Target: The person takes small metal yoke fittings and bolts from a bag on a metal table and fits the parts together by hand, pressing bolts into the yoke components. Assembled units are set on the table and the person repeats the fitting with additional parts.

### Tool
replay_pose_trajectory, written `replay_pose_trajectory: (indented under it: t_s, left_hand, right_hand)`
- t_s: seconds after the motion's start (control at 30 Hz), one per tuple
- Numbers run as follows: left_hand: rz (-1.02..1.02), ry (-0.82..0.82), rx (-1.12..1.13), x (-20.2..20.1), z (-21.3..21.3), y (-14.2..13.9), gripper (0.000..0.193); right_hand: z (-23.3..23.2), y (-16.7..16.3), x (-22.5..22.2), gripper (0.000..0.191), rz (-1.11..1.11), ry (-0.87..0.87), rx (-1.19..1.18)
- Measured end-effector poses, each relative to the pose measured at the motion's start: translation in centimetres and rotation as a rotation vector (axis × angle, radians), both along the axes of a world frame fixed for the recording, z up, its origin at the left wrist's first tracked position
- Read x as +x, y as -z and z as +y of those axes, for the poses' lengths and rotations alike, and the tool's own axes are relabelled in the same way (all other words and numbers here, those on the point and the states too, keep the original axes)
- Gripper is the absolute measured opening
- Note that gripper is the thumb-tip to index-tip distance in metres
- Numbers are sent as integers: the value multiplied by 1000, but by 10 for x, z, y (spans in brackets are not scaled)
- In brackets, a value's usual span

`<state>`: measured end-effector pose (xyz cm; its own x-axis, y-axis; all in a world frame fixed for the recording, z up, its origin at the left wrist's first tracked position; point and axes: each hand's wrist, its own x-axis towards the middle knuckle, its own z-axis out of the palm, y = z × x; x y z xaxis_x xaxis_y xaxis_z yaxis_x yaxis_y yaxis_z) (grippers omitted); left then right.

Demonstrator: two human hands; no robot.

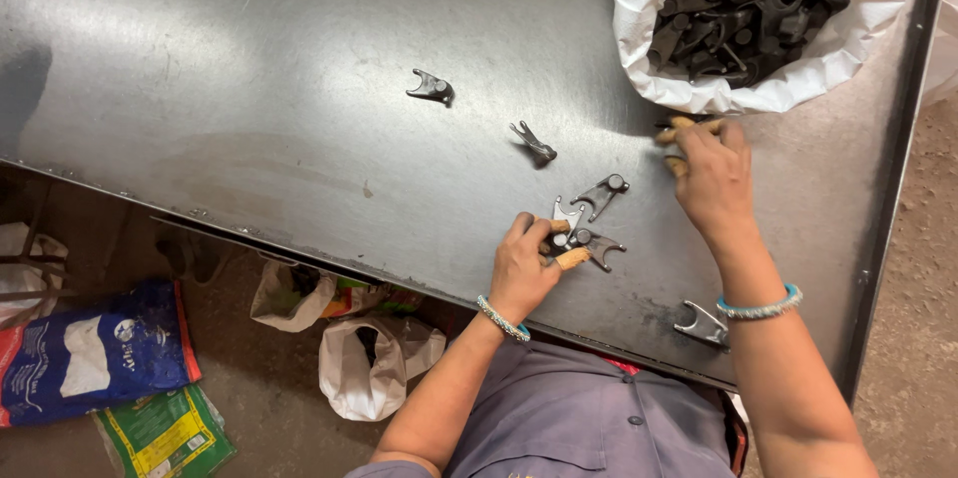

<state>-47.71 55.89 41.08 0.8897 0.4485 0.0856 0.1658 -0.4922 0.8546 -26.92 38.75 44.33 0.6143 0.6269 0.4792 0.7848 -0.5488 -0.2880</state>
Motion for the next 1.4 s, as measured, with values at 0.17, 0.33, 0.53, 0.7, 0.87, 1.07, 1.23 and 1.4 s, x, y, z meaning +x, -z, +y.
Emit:
replay_pose_trajectory:
  t_s: [0.17, 0.33, 0.53, 0.7, 0.87, 1.07, 1.23, 1.4]
  left_hand:
    - [48, 1, -15, 0, 6, -9, 38]
    - [146, -134, 95, 22, 61, 4, 54]
    - [174, -402, 374, 73, 173, 29, 84]
    - [313, -403, 349, 106, 194, 38, 83]
    - [259, -308, 385, 112, 168, 40, 69]
    - [143, -141, 367, 99, 108, 35, 50]
    - [119, -76, 301, 89, 81, 23, 40]
    - [90, 28, 271, 74, 63, 18, 40]
  right_hand:
    - [6, 24, 18, 13, -82, 78, -79]
    - [-11, 23, -3, 18, 112, 113, -32]
    - [-57, -7, -67, 16, 630, 73, -211]
    - [-75, -10, -99, 18, 941, 49, -379]
    - [-73, -9, -112, 23, 779, 206, -118]
    - [-73, -20, -131, 55, 646, 239, -74]
    - [-70, -1, -156, 63, 432, 213, -63]
    - [-77, 21, -164, 54, 437, 243, 45]
